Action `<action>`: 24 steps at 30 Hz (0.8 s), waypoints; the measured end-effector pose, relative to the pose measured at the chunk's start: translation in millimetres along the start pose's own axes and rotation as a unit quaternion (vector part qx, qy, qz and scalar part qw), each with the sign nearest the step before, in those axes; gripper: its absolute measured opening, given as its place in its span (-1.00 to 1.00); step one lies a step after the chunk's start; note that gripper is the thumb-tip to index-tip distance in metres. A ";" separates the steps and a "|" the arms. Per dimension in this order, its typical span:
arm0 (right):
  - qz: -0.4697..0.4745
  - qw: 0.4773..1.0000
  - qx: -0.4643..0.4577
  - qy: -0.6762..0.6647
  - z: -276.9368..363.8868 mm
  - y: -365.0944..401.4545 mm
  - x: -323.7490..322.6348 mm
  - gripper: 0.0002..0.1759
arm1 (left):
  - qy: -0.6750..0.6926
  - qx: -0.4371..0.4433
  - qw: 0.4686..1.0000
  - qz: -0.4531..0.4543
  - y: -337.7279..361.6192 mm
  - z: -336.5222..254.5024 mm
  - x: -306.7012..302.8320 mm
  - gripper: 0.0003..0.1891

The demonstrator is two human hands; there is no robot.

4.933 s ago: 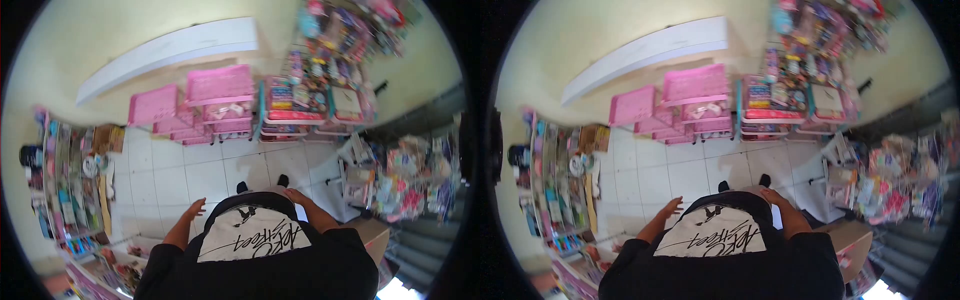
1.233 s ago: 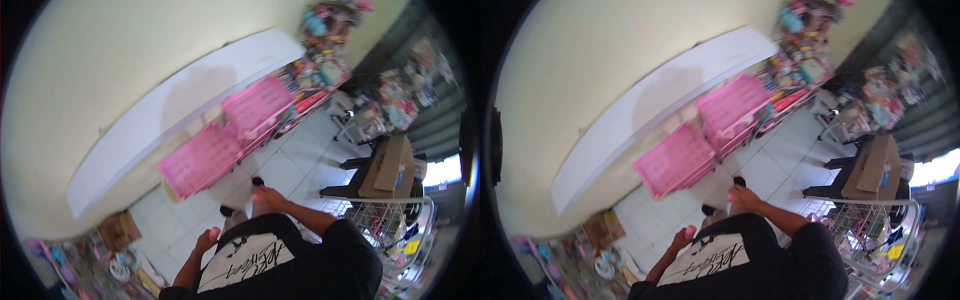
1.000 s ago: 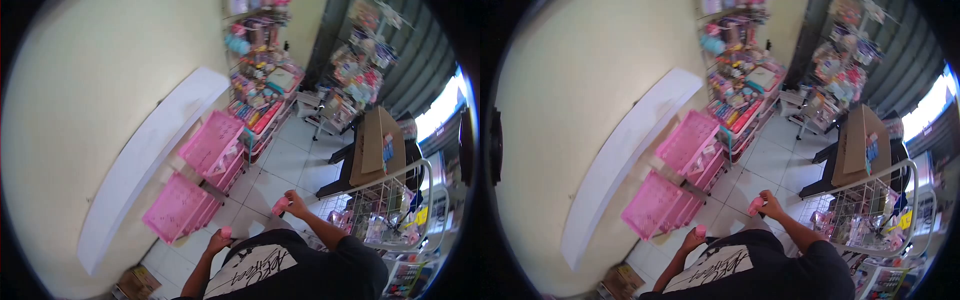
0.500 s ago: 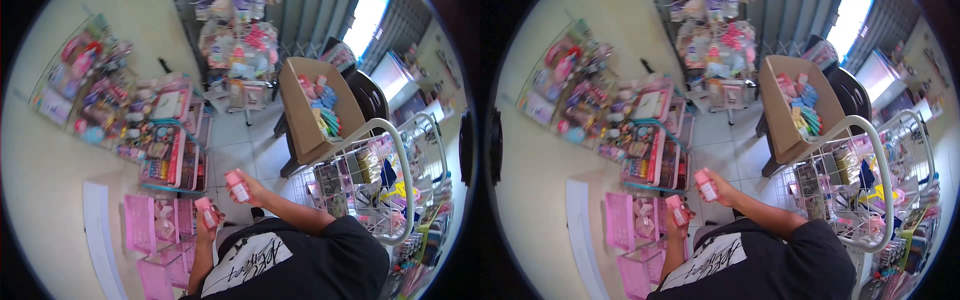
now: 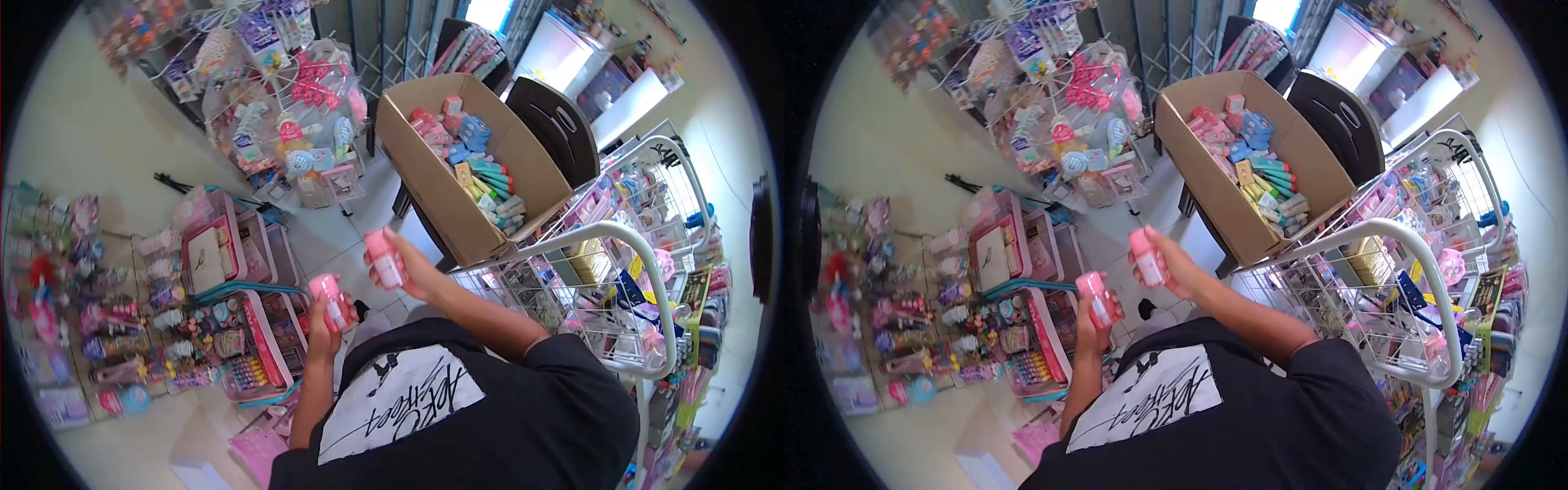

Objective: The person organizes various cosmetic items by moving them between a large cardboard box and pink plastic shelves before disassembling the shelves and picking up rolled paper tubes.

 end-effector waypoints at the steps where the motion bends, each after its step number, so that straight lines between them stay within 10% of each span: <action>1: -0.005 0.999 -0.040 -0.009 21.9 -7.1 2.6 -0.44 | -0.025 -0.003 0.999 0.033 -20.0 -10.2 9.6 -0.48; 9: -0.097 0.963 -0.251 0.009 171.3 -54.7 -39.1 -0.45 | -0.049 -0.051 0.991 0.115 -129.2 -40.1 51.1 -0.44; 20: -0.409 0.904 -0.124 -0.020 226.7 -234.2 -407.9 -0.65 | -0.058 -0.047 0.997 0.023 -208.8 -41.1 77.6 -0.45; 24: -0.523 0.826 -0.162 0.135 263.1 -236.8 -396.0 -0.48 | -0.086 -0.037 0.996 -0.012 -236.0 -41.4 93.5 -0.49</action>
Point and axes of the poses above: each hand's wrist, its own y-axis away from the middle knuckle, its own x-axis out of the palm, z = x × y, the point moved 5 cm from there along -y, towards the middle knuckle, and after that the axes turned 5 degrees about y, right-handed, at the moved point
